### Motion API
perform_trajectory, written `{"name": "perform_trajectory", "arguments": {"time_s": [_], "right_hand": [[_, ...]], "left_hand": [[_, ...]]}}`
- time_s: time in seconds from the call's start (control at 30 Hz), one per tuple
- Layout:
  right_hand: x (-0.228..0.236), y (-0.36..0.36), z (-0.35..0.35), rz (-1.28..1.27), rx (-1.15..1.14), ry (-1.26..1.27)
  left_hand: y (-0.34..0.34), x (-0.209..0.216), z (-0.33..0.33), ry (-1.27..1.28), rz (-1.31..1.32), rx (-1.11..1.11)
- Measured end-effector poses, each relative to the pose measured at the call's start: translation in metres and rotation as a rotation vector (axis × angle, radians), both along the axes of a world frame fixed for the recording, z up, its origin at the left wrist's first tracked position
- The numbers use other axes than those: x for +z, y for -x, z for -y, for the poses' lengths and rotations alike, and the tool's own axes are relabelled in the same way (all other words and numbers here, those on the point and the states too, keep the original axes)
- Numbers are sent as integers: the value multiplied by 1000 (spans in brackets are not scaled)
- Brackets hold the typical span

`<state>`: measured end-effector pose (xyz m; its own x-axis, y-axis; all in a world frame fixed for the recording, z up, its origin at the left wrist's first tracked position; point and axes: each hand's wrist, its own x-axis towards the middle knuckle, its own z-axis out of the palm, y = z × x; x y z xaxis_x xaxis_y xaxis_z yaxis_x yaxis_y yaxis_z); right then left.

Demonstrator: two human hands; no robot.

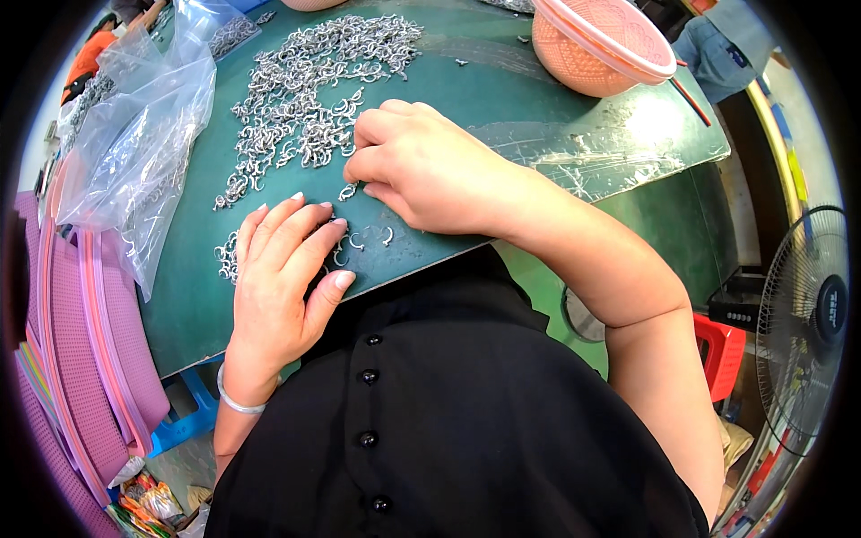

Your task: The person sorts through a pile of small C-shaped metal fasteners on a workbench by hand, picking up individual clips one at a time and organizing them on the surface.

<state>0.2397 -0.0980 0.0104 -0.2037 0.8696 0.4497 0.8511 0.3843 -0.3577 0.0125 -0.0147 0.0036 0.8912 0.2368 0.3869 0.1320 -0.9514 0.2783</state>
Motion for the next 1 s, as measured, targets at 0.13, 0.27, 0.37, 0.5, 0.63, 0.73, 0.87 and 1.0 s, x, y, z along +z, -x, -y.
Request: {"name": "perform_trajectory", "arguments": {"time_s": [0.13,0.27,0.37,0.5,0.63,0.73,0.87,1.0], "right_hand": [[4,0,0,-1,-8,21],[8,1,-1,-26,12,34],[7,3,-5,0,35,6],[6,7,-9,46,62,-27],[5,7,-8,67,56,-7],[2,8,-9,60,17,-31],[3,7,-7,68,15,4],[4,5,-6,4,15,37]], "left_hand": [[0,0,0,1,5,0],[0,1,0,10,0,5],[-1,1,0,13,-2,1],[0,1,0,16,5,-1],[0,-1,0,18,19,-7],[0,0,0,22,18,-5],[0,0,0,17,23,-5],[0,0,0,22,25,-14]]}}
